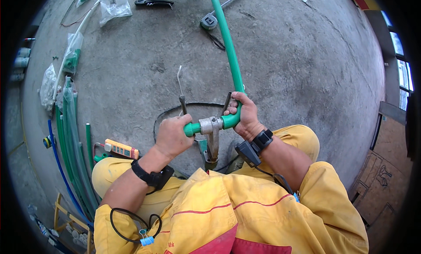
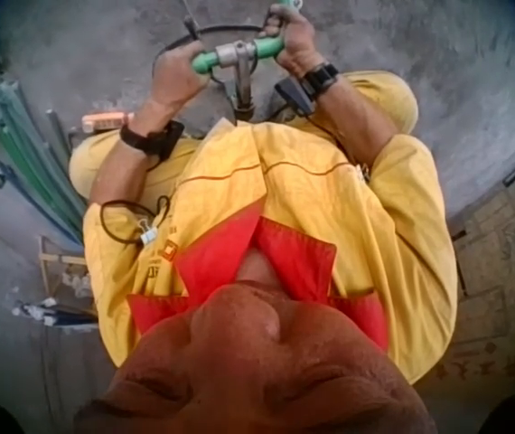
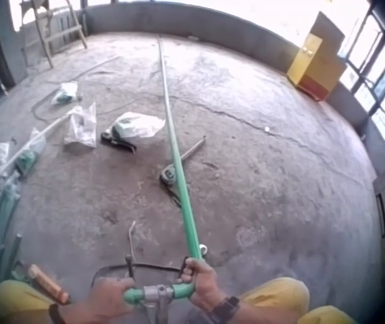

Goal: Measure, cut, and heat-weld green PPR water pipes using a socket fusion welder and pipe cutters.

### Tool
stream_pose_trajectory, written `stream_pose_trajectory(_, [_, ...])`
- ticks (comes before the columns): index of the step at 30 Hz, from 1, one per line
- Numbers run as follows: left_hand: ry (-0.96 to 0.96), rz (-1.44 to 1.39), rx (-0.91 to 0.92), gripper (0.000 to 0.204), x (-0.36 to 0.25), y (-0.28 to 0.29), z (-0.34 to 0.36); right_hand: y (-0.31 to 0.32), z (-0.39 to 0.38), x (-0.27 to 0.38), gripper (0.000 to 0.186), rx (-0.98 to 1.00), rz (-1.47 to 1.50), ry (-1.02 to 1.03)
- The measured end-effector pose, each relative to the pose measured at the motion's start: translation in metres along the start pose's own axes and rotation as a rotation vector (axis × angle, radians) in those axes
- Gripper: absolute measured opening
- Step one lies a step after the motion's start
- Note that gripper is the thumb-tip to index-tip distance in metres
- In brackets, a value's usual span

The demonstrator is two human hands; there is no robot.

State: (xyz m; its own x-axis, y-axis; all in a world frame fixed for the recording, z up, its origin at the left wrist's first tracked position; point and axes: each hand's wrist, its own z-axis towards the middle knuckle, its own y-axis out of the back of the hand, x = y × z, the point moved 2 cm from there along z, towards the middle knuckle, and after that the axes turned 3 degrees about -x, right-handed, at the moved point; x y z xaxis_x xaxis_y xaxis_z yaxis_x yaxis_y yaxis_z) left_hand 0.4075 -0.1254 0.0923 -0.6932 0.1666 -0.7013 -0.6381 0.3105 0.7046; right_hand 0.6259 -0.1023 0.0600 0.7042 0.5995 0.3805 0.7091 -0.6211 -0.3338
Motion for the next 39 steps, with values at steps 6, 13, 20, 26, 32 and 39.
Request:
stream_pose_trajectory(6, [0.005, -0.004, -0.001, 0.017, 0.002, -0.001, 0.002, -0.005, -0.002, -0.001, 0.013, -0.037, 0.004, 0.042])
stream_pose_trajectory(13, [-0.001, -0.01, 0.011, 0.018, 0.001, 0.0, 0.007, -0.004, 0.002, 0.001, 0.013, -0.035, 0.004, 0.041])
stream_pose_trajectory(20, [0.0, 0.003, 0.01, 0.018, -0.003, 0.003, 0.009, -0.007, 0.001, 0.001, 0.013, -0.049, 0.002, 0.039])
stream_pose_trajectory(26, [0.043, 0.016, 0.024, 0.018, -0.001, 0.004, 0.009, -0.01, 0.0, 0.0, 0.013, -0.052, -0.01, 0.05])
stream_pose_trajectory(32, [0.036, 0.024, 0.032, 0.017, -0.001, 0.005, 0.011, -0.009, 0.003, 0.0, 0.013, -0.039, -0.009, 0.051])
stream_pose_trajectory(39, [0.038, 0.019, 0.03, 0.019, -0.001, 0.004, 0.012, -0.011, 0.001, 0.001, 0.014, -0.048, -0.004, 0.051])
